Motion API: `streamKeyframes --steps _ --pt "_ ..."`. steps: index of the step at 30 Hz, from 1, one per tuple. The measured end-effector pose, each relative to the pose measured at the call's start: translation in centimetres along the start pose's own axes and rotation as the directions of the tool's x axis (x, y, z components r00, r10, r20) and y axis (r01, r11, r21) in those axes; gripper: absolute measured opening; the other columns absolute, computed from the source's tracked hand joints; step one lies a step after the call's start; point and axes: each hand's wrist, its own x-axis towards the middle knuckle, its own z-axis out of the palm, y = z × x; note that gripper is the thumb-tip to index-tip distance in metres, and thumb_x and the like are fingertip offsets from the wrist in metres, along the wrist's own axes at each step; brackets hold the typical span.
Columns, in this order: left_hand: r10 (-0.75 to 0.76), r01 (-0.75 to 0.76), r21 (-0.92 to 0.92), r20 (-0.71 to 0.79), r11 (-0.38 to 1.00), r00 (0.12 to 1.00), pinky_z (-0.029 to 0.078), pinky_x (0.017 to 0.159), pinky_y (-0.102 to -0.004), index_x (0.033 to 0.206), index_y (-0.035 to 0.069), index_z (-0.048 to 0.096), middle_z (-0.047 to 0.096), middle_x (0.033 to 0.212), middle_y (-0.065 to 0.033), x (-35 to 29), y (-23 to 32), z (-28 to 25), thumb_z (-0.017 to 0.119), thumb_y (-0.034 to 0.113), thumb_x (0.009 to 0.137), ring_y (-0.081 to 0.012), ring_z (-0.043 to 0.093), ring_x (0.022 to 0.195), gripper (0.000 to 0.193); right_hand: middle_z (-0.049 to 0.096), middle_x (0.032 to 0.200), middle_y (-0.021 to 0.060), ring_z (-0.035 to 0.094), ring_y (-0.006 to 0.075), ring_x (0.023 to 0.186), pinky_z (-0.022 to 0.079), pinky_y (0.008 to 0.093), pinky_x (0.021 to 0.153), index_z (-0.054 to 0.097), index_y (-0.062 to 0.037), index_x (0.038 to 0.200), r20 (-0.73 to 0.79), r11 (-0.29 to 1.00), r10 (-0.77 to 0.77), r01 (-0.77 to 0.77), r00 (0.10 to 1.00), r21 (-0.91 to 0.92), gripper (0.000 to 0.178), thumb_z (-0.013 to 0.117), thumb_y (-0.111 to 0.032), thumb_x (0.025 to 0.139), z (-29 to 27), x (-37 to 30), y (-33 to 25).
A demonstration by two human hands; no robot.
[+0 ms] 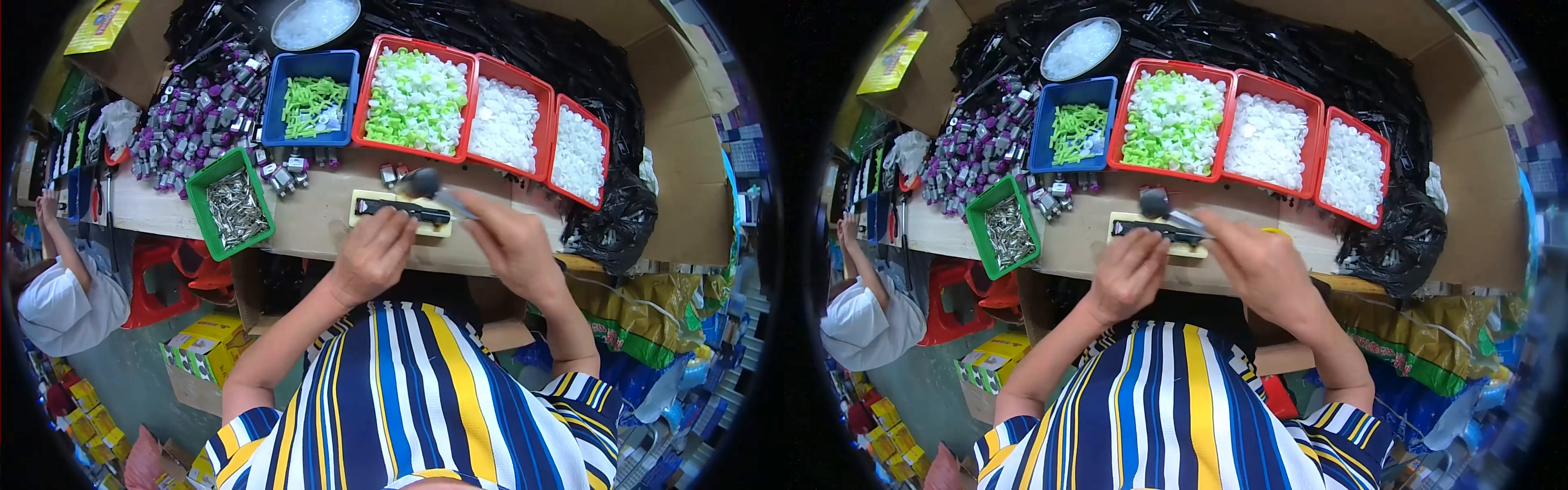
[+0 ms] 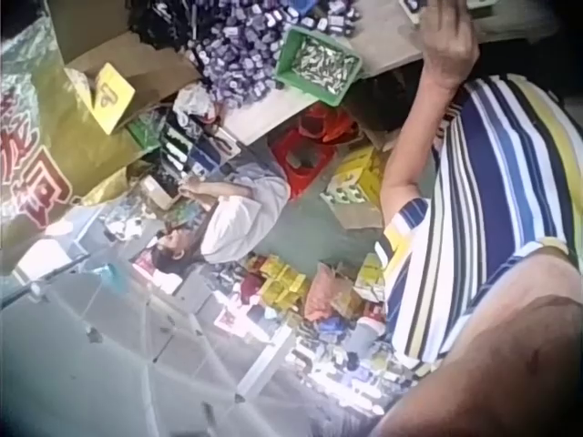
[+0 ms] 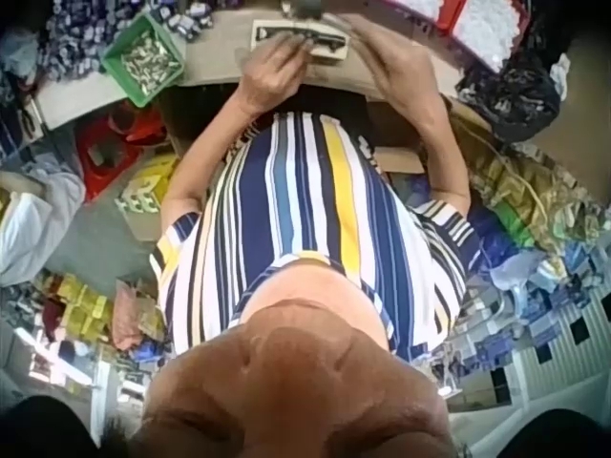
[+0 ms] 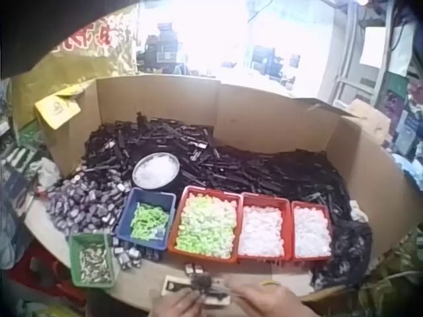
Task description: Assembling small plastic components for toy parts at a factory workbench using pliers.
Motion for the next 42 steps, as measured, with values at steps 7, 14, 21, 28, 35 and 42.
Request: streamKeyframes --steps 7,14,21,28,35,42 --pt "0.021 -0.022 0.018 0.040 1.000 0.999 0.054 0.082 -0.0405 0.105 -0.005 0.070 0.067 0.106 -0.0170 0.3 -1.1 -0.1 0.079 0.007 0.077 -0.0326 0.065 0.101 0.032 0.068 0.092 0.0212 0.069 0.0344 0.077 0.054 0.0384 0.065 0.059 -0.0014 0.130 -0.229 0.999 0.026 -0.036 0.973 -0.038 0.043 0.064 0.004 0.087 -0.8 -5.1 0.6" --pt "0.065 -0.067 0.023 0.075 0.998 0.995 0.055 0.082 -0.0395 0.104 -0.007 0.070 0.067 0.106 -0.0175 0.4 -1.5 -0.4 0.079 0.007 0.076 -0.0332 0.066 0.100 0.033 0.066 0.086 0.0201 0.068 0.0345 0.072 0.052 0.0423 0.061 0.059 -0.0064 0.132 -0.250 0.997 0.079 -0.081 0.965 0.005 0.041 0.064 -0.006 0.091 -1.3 -4.8 -0.5" --pt "0.046 -0.046 -0.012 0.092 0.999 0.995 0.056 0.080 -0.0389 0.104 -0.006 0.070 0.067 0.106 -0.0167 0.8 -1.7 -0.6 0.079 0.007 0.076 -0.0330 0.066 0.100 0.032 0.067 0.093 0.0214 0.066 0.0396 0.078 0.053 0.0399 0.068 0.058 -0.0065 0.131 0.017 0.977 0.185 -0.182 0.983 -0.107 0.039 0.063 -0.006 0.092 -0.6 -3.7 0.9" --pt "0.021 -0.018 -0.042 0.084 0.999 0.996 0.057 0.080 -0.0384 0.098 -0.006 0.070 0.068 0.104 -0.0160 0.8 -2.3 -1.6 0.076 0.002 0.077 -0.0333 0.066 0.097 0.024 0.068 0.094 0.0201 0.067 0.0365 0.076 0.053 0.0408 0.066 0.057 -0.0059 0.132 0.090 0.957 0.208 -0.183 0.974 -0.226 0.043 0.065 -0.002 0.090 2.0 -3.6 1.0" --pt "-0.167 0.167 -0.189 0.017 0.968 0.986 0.055 0.082 -0.0393 0.094 -0.002 0.071 0.067 0.096 -0.0142 1.1 -3.5 -3.4 0.074 -0.001 0.077 -0.0320 0.066 0.094 0.018 0.067 0.088 0.0201 0.066 0.0363 0.073 0.052 0.0426 0.064 0.058 -0.0047 0.130 -0.049 0.997 0.057 -0.060 0.997 -0.058 0.042 0.066 -0.002 0.089 -0.8 -1.9 -0.8" --pt "-0.240 0.239 -0.048 -0.025 0.970 0.970 0.053 0.079 -0.0389 0.094 -0.001 0.071 0.066 0.097 -0.0131 0.4 -4.4 -5.4 0.075 -0.003 0.075 -0.0314 0.064 0.092 0.020 0.067 0.085 0.0174 0.065 0.0355 0.069 0.051 0.0436 0.061 0.057 -0.0073 0.132 0.213 0.969 0.083 -0.029 0.973 -0.245 0.042 0.065 -0.007 0.090 2.8 0.1 -0.6"
